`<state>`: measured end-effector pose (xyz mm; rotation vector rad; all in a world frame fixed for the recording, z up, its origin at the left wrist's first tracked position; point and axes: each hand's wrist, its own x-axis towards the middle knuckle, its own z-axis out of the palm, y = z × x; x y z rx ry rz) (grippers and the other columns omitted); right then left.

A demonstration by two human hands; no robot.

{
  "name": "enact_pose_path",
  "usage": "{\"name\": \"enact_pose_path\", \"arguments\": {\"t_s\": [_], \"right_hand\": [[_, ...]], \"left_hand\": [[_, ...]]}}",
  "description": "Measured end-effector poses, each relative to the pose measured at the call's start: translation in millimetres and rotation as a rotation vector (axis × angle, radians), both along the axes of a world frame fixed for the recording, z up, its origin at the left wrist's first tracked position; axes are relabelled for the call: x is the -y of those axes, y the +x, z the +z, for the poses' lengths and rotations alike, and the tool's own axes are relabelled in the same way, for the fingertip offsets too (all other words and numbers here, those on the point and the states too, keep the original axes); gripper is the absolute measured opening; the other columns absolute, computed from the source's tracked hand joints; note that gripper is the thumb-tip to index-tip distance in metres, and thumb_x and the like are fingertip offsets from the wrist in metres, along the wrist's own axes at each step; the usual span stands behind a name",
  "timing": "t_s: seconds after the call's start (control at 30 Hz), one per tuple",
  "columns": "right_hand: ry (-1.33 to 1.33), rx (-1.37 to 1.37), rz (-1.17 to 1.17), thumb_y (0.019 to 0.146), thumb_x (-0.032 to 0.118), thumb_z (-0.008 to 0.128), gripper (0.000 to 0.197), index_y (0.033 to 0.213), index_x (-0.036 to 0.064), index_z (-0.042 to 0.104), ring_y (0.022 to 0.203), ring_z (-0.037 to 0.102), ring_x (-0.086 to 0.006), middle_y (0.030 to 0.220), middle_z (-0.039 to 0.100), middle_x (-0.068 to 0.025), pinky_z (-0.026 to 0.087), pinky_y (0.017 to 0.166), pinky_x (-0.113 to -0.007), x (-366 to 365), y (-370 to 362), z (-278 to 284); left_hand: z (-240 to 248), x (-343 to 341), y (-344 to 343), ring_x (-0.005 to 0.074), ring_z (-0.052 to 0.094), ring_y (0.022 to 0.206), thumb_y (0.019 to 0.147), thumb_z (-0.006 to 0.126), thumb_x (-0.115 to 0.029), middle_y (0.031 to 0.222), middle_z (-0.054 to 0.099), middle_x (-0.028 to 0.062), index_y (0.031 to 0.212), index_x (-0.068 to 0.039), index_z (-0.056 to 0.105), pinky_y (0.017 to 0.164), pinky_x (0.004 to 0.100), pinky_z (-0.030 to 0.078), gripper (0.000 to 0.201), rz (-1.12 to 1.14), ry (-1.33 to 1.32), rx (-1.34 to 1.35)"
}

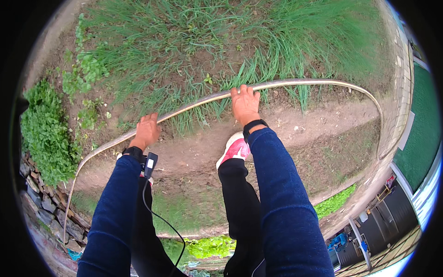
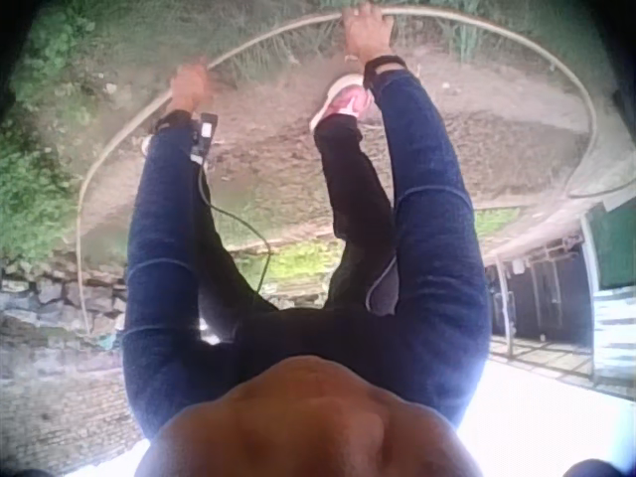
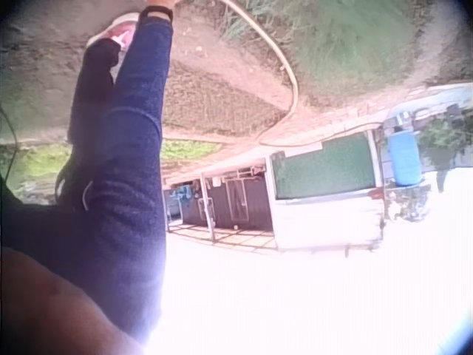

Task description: The person walks through a backyard garden, picks up a garden hose, and moves it to a different location. They then walk back across the garden.

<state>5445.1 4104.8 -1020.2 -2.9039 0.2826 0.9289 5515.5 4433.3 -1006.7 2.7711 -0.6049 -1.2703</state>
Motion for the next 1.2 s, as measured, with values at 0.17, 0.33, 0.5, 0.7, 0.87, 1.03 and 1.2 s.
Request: {"name": "enact_pose_path", "arguments": {"t_s": [0.17,0.33,0.5,0.7,0.87,1.03,1.2], "right_hand": [[-0.065,-0.051,-0.015,0.081,0.016,0.051,0.022,0.102,0.0191,0.058,0.105,0.046,-0.0244,0.103,0.050,-0.0058,0.033,0.088,-0.049,9,2,-29],[-0.143,-0.056,0.043,0.082,0.018,0.051,0.020,0.099,0.0242,0.060,0.105,0.046,-0.0232,0.103,0.050,-0.0039,0.026,0.092,-0.059,18,5,-36],[-0.120,-0.171,0.186,0.083,0.015,0.050,0.024,0.105,0.0249,0.053,0.102,0.052,-0.0259,0.097,0.056,-0.0053,0.023,0.096,-0.062,24,0,-27],[0.002,-0.296,0.348,0.080,0.026,0.058,0.034,0.112,0.0215,0.048,0.104,0.050,-0.0255,0.101,0.058,-0.0071,0.026,0.093,-0.063,32,-35,14],[0.141,-0.252,0.244,0.076,0.033,0.062,0.036,0.108,0.0162,0.055,0.104,0.048,-0.0252,0.101,0.056,-0.0065,0.039,0.087,-0.051,38,-81,34],[0.213,-0.252,0.144,0.076,0.034,0.062,0.034,0.105,0.0146,0.058,0.106,0.048,-0.0258,0.105,0.054,-0.0084,0.040,0.084,-0.045,43,-86,7],[0.283,-0.204,-0.028,0.078,0.032,0.060,0.037,0.109,0.0115,0.056,0.107,0.048,-0.0290,0.107,0.054,-0.0116,0.041,0.086,-0.044,54,-89,-5]], "left_hand": [[-27,-2,-6,0.0338,0.039,0.120,0.078,0.055,-0.022,0.126,0.044,0.0184,0.127,-0.008,0.042,0.097,0.0503,0.031,0.052,0.043,0.174,-0.145],[-35,-4,-14,0.0343,0.037,0.121,0.077,0.056,-0.023,0.125,0.043,0.0176,0.128,-0.007,0.040,0.097,0.0500,0.029,0.056,0.082,0.223,-0.110],[-37,-16,-10,0.0341,0.043,0.117,0.076,0.054,-0.027,0.121,0.048,0.0156,0.122,-0.016,0.047,0.093,0.0524,0.033,0.048,0.110,0.245,-0.318],[-40,-37,-19,0.0357,0.060,0.085,0.077,0.048,-0.021,0.088,0.063,0.0196,0.084,-0.006,0.063,0.077,0.0401,0.047,0.023,-0.086,0.031,-0.499],[-40,-27,-34,0.0357,0.057,0.095,0.077,0.044,-0.017,0.099,0.061,0.0195,0.110,-0.009,0.058,0.085,0.0410,0.045,0.036,-0.137,0.004,-0.526],[-53,27,-37,0.0380,0.050,0.108,0.079,0.049,-0.006,0.118,0.051,0.0235,0.133,-0.017,0.036,0.089,0.0411,0.042,0.056,0.026,-0.122,-0.419],[-49,87,-1,0.0332,0.056,0.096,0.080,0.047,0.000,0.120,0.048,0.0218,0.138,-0.017,0.026,0.083,0.0391,0.046,0.064,0.588,-0.585,-0.234]]}}
